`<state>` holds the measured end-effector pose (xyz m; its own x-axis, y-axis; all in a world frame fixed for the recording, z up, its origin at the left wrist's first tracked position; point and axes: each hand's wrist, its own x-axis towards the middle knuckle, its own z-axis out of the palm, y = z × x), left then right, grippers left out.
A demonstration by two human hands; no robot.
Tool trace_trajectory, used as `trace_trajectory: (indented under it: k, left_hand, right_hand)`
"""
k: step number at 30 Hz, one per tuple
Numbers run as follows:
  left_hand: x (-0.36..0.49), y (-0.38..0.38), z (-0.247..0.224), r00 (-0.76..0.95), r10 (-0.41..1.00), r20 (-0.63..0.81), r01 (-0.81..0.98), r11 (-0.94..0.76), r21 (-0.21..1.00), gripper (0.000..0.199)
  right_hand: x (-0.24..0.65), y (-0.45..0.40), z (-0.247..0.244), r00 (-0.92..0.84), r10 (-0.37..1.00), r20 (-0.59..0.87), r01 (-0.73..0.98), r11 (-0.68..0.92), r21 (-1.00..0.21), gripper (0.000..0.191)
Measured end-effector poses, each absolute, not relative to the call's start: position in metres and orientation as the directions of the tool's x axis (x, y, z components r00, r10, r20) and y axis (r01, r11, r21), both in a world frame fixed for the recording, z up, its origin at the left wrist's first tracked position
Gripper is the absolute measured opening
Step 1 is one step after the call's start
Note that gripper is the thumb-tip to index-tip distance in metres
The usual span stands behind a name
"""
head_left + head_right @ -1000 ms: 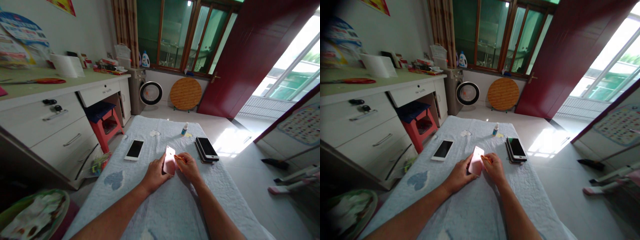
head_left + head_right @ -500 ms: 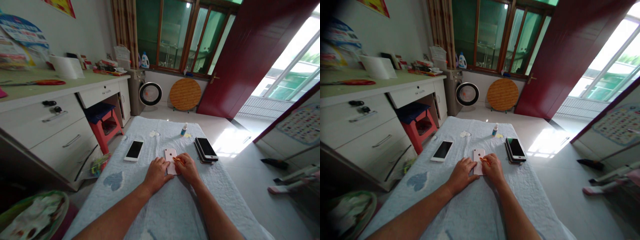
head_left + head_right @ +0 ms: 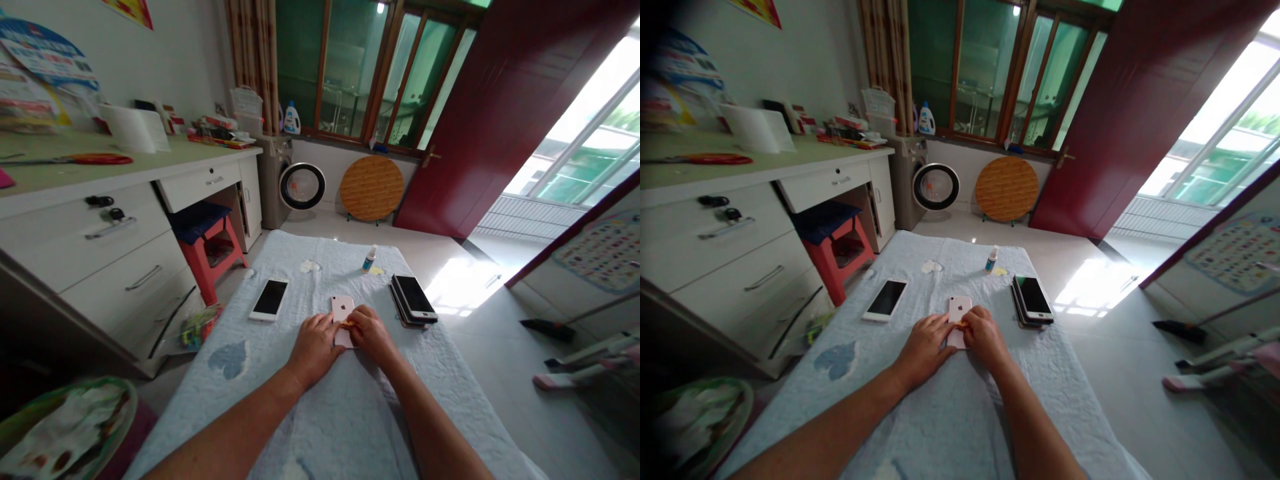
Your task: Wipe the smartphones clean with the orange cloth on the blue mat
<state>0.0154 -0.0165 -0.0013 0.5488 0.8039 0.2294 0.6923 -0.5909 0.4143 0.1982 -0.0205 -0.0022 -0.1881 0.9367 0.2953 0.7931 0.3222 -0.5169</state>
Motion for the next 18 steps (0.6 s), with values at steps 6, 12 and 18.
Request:
trace_trajectory:
  k: [6, 12, 18]
  left_hand:
    - [0.014, -0.016, 0.0, 0.551, 0.804, 0.224, 0.701, -0.591, 0.4, 0.044]
    - [0.012, -0.014, 0.005, 0.578, 0.791, 0.2, 0.676, -0.601, 0.426, 0.041]
    - [0.01, -0.013, 0.003, 0.546, 0.81, 0.211, 0.669, -0.574, 0.472, 0.048]
  right_hand:
    - [0.211, 0.025, -0.003, -0.093, 0.957, 0.275, 0.863, 0.215, -0.457, 0.017]
    - [0.209, 0.05, 0.004, -0.051, 0.976, 0.212, 0.91, 0.133, -0.392, 0.019]
    - [0.192, 0.03, 0.004, -0.118, 0.967, 0.226, 0.893, 0.203, -0.401, 0.021]
